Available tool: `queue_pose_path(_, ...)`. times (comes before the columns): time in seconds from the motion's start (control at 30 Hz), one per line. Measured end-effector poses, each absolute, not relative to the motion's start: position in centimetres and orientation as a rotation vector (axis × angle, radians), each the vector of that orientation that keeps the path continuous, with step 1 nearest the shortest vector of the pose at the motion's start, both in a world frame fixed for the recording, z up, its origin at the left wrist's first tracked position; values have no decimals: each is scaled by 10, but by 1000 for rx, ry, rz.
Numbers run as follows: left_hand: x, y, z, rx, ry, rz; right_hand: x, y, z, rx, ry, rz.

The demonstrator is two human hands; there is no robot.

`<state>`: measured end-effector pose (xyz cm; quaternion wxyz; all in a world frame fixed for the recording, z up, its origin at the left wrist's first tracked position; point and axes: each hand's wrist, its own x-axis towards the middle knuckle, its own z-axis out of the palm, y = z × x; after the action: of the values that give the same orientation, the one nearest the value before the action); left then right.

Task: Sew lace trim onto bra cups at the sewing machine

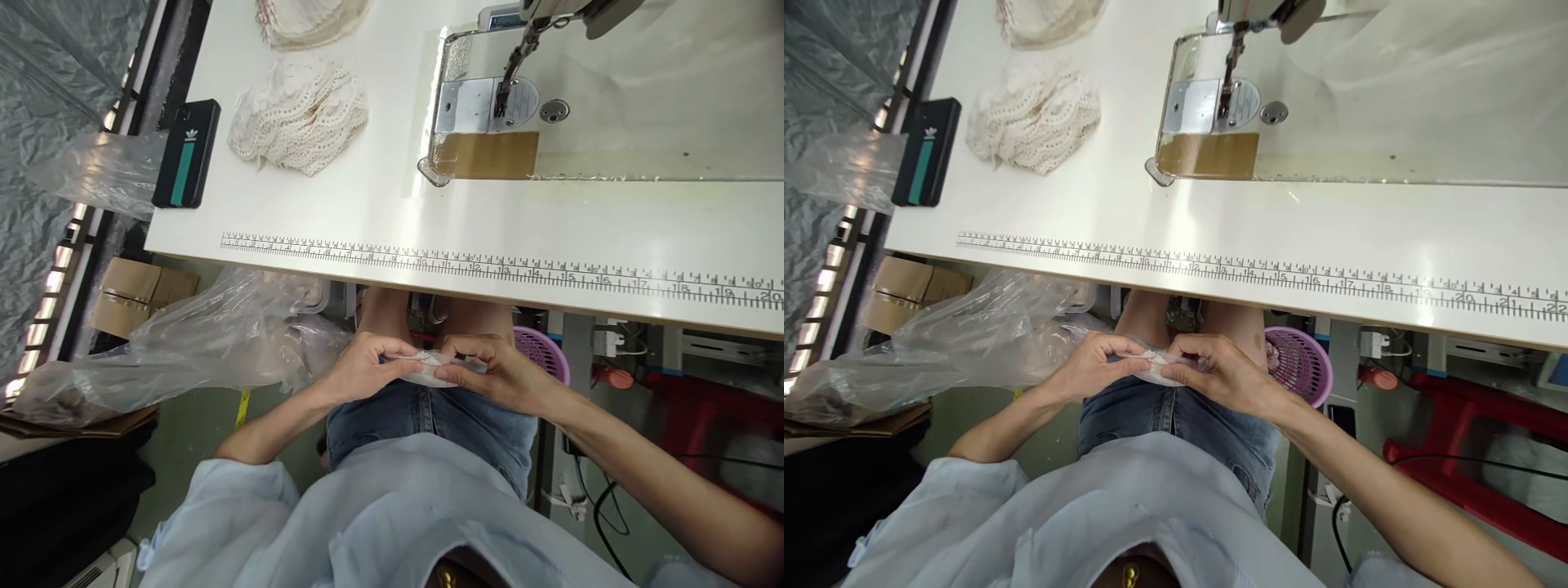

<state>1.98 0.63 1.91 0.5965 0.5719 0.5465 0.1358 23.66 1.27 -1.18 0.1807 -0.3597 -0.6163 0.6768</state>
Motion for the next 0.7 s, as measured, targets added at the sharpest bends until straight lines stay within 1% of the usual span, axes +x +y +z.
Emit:
queue_pose_path(0.3,19,13,20,1206,1173,320,237,15,-11,-1061,-1612,2013)
queue_pose_path(0.7,15,12,18,1186,1174,352,234,13,-12,-1102,-1686,1983)
